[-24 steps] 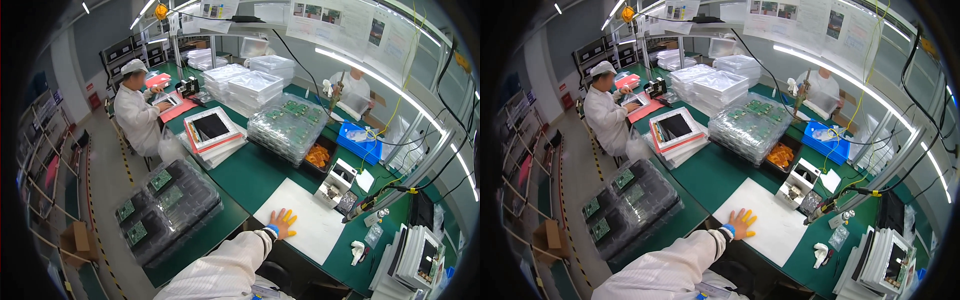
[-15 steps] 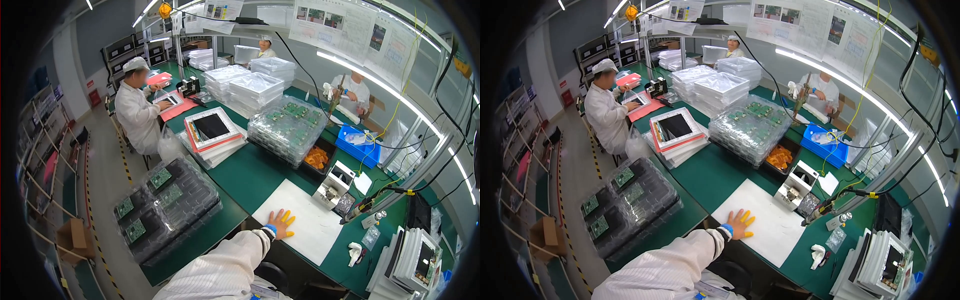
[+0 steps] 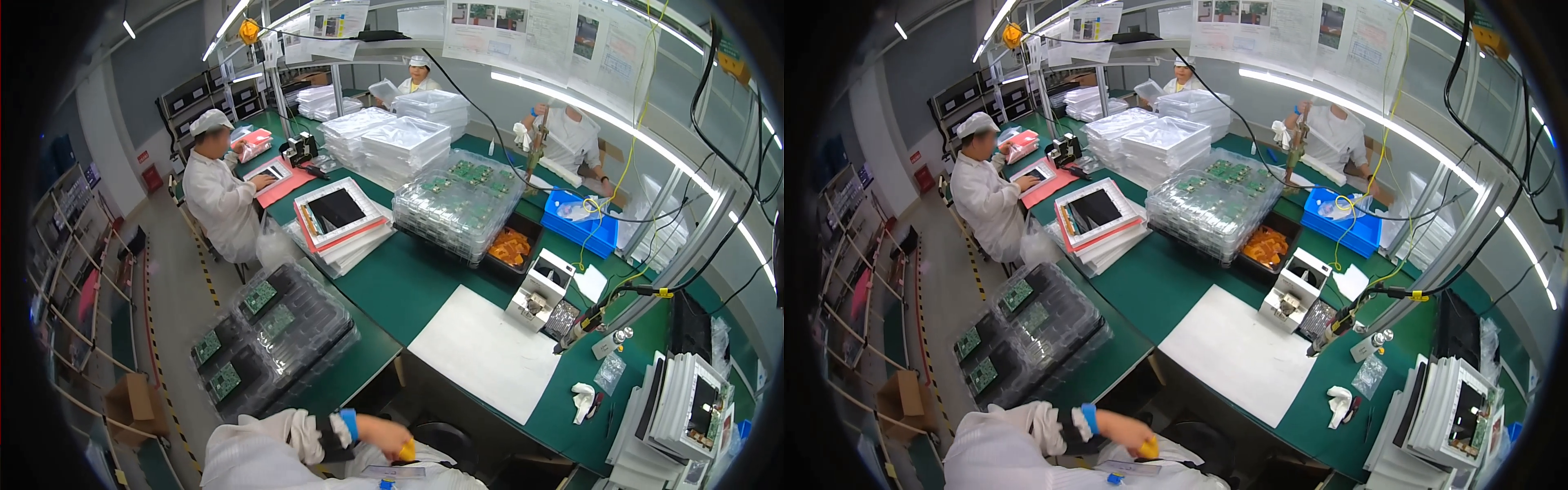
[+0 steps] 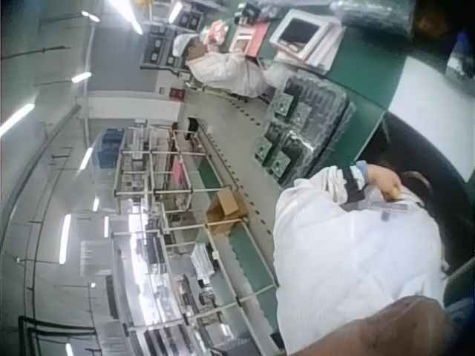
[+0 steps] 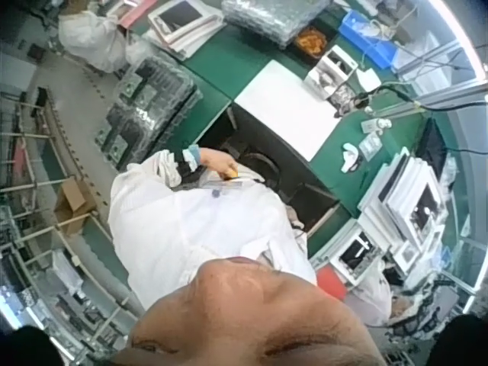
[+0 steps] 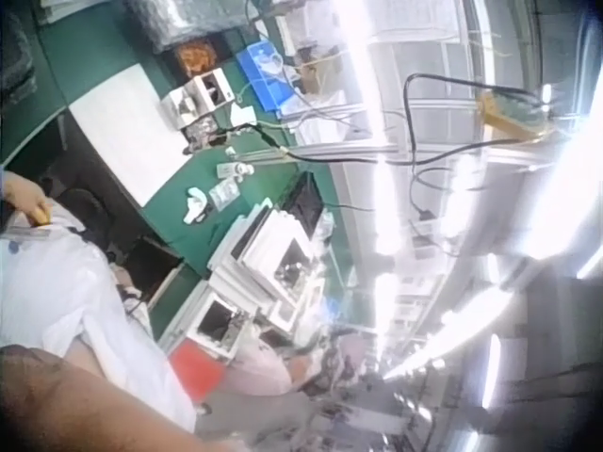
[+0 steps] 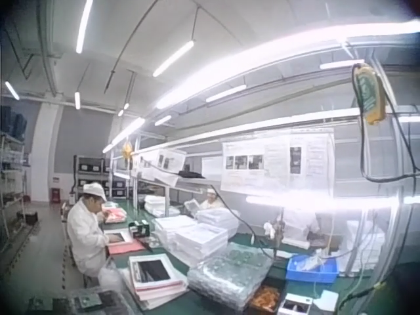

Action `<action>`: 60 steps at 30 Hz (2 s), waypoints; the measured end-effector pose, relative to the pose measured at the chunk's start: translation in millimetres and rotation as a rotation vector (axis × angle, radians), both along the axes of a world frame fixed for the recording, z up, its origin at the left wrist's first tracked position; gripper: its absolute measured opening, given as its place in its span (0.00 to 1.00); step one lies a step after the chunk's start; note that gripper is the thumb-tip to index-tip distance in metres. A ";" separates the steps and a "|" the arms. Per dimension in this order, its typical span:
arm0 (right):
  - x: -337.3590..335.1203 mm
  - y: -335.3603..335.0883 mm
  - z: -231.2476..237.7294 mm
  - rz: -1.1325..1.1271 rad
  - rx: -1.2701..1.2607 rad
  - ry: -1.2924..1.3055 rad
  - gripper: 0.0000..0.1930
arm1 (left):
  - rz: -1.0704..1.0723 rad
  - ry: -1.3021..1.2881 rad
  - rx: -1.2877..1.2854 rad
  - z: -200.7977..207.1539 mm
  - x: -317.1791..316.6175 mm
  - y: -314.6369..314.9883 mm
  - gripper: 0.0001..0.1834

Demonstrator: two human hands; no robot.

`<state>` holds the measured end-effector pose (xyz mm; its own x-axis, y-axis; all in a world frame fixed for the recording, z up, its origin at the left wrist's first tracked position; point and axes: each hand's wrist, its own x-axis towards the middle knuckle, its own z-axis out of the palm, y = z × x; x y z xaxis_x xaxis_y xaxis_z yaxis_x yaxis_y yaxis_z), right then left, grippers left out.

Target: Assembling and checking electronic components on a factory production line.

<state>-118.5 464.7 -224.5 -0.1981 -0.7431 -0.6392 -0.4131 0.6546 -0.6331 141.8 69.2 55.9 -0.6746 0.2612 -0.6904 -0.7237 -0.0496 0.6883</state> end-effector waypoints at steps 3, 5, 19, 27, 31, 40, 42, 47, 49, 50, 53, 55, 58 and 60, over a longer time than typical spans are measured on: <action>-5.2 -0.5 -1.5 -0.033 -0.006 -0.066 0.22 | -0.105 -0.057 -0.043 9.5 0.4 13.2 0.21; -9.1 1.8 -7.8 -0.011 0.036 -0.114 0.22 | -0.100 -0.048 0.046 -18.7 0.8 15.0 0.22; -16.5 17.5 -66.6 0.048 0.043 -0.187 0.24 | -0.043 -0.088 0.231 -49.6 -42.0 47.8 0.23; 4.0 20.6 14.5 -0.304 0.143 -0.389 0.22 | -0.188 0.285 -0.183 -217.5 -33.9 55.5 0.26; 8.2 -2.3 53.2 -0.301 0.185 -0.346 0.22 | -0.204 0.507 -0.405 -304.9 -23.3 74.1 0.25; 17.2 -22.6 82.1 -0.320 0.283 -0.225 0.23 | -0.307 0.377 -0.369 -250.0 40.1 27.8 0.24; 20.4 -15.8 85.1 -0.358 0.300 -0.201 0.24 | -0.360 0.377 -0.345 -252.1 -19.3 79.5 0.23; 13.8 -18.7 73.5 -0.288 0.249 -0.186 0.25 | -0.427 0.344 -0.320 -227.0 -6.9 61.0 0.23; 7.9 -16.7 63.1 -0.276 0.234 -0.206 0.26 | -0.465 0.338 -0.308 -214.4 -1.9 39.4 0.22; 7.4 -16.2 62.7 -0.250 0.217 -0.230 0.27 | -0.479 0.331 -0.302 -210.5 -7.4 38.9 0.22; 10.1 -20.1 63.4 -0.296 0.135 -0.182 0.20 | -0.501 0.308 -0.292 -191.4 5.1 35.2 0.22; -4.7 -9.8 36.8 -0.173 0.283 -0.068 0.24 | -0.529 0.319 -0.279 -173.6 -5.4 38.7 0.21; -10.5 2.8 21.4 -0.111 0.399 -0.001 0.32 | -0.506 0.328 -0.322 -109.8 35.2 1.3 0.21; -5.6 -3.7 34.0 -0.194 0.367 -0.037 0.35 | -0.493 0.334 -0.352 -97.4 -14.8 43.9 0.21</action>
<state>-124.2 461.0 -190.4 -0.2833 -0.4155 -0.8644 -0.2412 0.9032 -0.3551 127.0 113.1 -41.5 -0.7258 0.3900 -0.5667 -0.3512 0.4983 0.7927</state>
